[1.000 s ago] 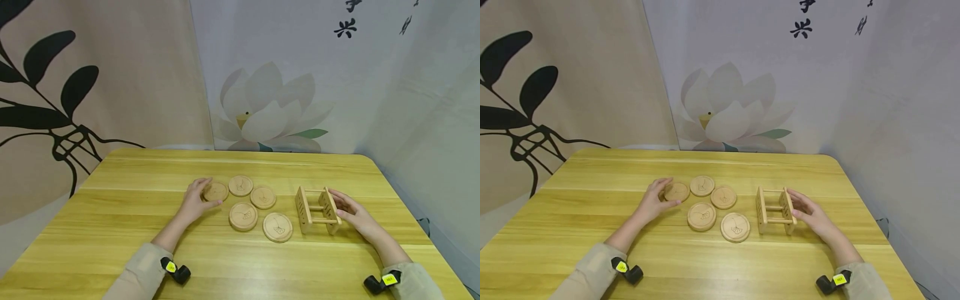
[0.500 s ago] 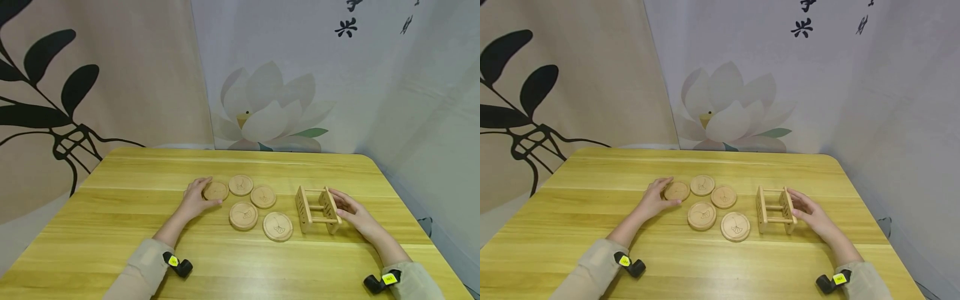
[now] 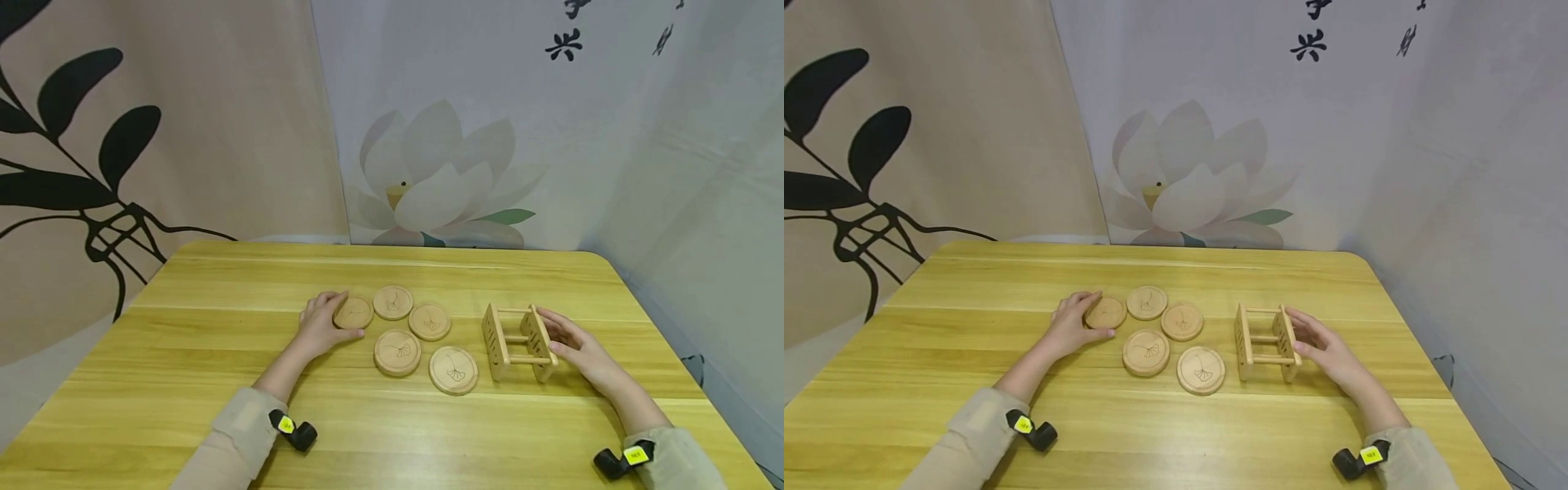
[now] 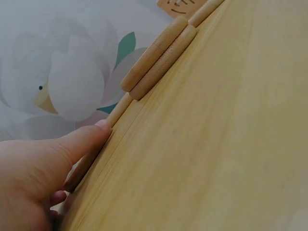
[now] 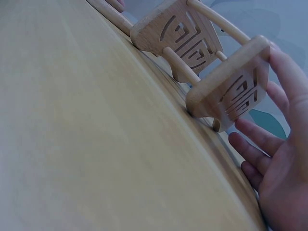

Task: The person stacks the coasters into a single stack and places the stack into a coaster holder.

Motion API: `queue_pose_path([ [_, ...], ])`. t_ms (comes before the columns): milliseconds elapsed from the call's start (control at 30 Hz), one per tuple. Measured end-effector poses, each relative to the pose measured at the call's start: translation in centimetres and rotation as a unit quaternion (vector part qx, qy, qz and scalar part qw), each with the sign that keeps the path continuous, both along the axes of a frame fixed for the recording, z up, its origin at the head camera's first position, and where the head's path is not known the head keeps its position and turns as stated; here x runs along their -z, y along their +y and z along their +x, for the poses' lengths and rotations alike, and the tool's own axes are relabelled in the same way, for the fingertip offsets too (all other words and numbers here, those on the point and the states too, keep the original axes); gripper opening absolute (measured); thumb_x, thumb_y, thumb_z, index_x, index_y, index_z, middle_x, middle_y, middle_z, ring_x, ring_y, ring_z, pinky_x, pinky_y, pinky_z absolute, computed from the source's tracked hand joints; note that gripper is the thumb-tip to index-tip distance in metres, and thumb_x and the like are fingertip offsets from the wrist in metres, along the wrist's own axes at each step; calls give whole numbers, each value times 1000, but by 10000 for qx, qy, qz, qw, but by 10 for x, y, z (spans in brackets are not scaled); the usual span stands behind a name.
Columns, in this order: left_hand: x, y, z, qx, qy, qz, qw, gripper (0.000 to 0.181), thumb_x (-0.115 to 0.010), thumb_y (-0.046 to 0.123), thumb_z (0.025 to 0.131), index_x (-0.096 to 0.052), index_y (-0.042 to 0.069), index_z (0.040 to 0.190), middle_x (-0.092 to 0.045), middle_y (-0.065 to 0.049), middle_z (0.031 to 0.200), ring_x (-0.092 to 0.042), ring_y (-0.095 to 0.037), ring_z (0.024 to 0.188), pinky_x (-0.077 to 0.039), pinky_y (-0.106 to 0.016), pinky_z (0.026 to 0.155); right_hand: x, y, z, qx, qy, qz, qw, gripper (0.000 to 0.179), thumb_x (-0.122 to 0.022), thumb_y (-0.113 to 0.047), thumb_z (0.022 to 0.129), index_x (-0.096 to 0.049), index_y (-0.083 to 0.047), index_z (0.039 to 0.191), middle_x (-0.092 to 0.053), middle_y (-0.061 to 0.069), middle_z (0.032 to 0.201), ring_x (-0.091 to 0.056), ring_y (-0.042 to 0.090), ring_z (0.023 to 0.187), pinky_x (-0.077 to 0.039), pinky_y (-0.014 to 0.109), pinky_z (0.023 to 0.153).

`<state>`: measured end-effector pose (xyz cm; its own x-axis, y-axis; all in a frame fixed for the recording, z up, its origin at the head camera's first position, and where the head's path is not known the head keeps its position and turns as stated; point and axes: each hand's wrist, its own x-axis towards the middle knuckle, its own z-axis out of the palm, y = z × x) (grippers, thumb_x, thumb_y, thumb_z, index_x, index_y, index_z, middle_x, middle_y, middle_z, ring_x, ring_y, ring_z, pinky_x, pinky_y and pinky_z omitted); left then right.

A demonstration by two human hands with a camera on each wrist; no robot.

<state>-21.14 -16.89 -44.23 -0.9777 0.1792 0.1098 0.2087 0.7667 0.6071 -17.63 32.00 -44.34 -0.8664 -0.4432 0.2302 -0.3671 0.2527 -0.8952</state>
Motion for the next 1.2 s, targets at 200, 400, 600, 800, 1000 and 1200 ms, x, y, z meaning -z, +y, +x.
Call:
queue_pose_path([
  [200, -2, 1, 2, 16, -15, -106, 9999, 91, -82, 38, 74, -39, 2, 145, -38, -20, 140, -31, -38, 124, -23, -53, 95, 0, 0, -1, -55, -7, -60, 10000, 56, -46, 3, 98, -27, -3, 150, -48, -5, 135, -50, 6, 114, -41, 18, 89],
  [400, -2, 1, 1, 42, 48, -85, 9999, 87, -82, 36, 76, -41, 1, 144, -40, -20, 137, -32, -38, 122, -23, -52, 93, 0, 0, -1, -32, 7, -27, 10000, 56, -46, 3, 98, -27, -3, 150, -47, 10, 136, -51, 6, 115, -41, 18, 89],
  [600, 0, 0, 1, 76, 200, -64, 9998, 85, -81, 36, 76, -42, -1, 142, -41, -21, 134, -34, -38, 119, -24, -53, 91, 0, 0, -1, 44, 4, 61, 10000, 56, -47, 2, 98, -28, -4, 150, -47, 13, 136, -50, 5, 114, -41, 18, 89],
  [800, 1, 1, 3, 97, 207, -40, 9997, 84, -81, 35, 76, -42, -1, 142, -42, -19, 134, -34, -37, 120, -24, -52, 90, 0, 0, 0, 53, 38, 62, 10000, 56, -47, 3, 98, -28, -3, 150, -49, 5, 135, -51, 5, 113, -41, 18, 89],
  [1000, 3, 0, 3, 114, 274, 34, 9996, 84, -82, 34, 75, -43, 0, 142, -41, -18, 135, -34, -36, 120, -25, -51, 90, 0, 0, 1, 45, 31, 61, 10000, 56, -47, 2, 98, -28, -3, 150, -49, 0, 133, -51, 6, 112, -42, 19, 88],
  [1200, 5, -1, 4, 128, 377, 237, 9989, 84, -83, 31, 74, -44, -1, 141, -42, -17, 134, -35, -35, 121, -25, -50, 91, 0, -1, 1, 31, -12, 0, 10000, 55, -47, 2, 98, -27, -3, 150, -49, -7, 133, -51, 6, 113, -42, 19, 88],
])
